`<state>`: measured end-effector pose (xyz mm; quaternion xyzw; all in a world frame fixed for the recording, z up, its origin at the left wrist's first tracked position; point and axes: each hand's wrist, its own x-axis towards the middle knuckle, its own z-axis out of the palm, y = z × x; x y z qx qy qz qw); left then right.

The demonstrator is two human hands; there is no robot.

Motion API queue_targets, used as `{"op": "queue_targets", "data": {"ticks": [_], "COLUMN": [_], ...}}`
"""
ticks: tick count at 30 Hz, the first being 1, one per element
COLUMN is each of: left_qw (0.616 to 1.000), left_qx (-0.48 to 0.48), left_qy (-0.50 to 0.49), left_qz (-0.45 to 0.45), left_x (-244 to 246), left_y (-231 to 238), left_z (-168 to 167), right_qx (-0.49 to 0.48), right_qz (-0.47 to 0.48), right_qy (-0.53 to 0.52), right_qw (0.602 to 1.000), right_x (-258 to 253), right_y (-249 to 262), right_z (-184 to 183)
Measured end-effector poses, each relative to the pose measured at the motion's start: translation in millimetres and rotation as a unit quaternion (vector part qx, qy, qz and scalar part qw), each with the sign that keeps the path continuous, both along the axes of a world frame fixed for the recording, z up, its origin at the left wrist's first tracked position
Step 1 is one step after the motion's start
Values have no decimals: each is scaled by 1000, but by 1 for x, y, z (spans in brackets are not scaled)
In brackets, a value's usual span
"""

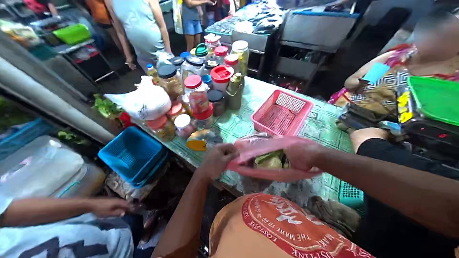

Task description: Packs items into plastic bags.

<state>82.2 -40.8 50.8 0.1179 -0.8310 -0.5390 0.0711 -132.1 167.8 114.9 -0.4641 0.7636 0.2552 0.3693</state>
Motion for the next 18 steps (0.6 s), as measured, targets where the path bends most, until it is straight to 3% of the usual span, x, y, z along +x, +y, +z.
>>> {"op": "queue_targets", "data": {"ticks": [4,6,8,10,12,13,18], "left_qw": [994,998,993,920,845,831,840], "left_qx": [84,43,-70,-208,-271,-274,-264], "left_qy": [9,20,35,38,-40,-82,-191], "left_qz": [-72,-42,94,329,459,478,434], "left_x": [-33,-76,-128,-165,-181,-187,-206], "left_y": [3,-23,-86,-164,-228,-248,-282], "left_z": [-19,-6,7,27,36,36,44], "right_qx": [3,-40,-54,-68,-126,-153,-210], "right_qz": [88,160,204,210,185,161,-26], "right_qy": [-76,-93,-100,-113,-156,-181,-291], "right_qw": [993,982,972,969,962,958,933], "right_x": [44,64,71,63,48,36,-33], "right_y": [10,0,-16,-35,-46,-50,-71], "right_z": [-9,-5,9,23,23,19,-31]}}
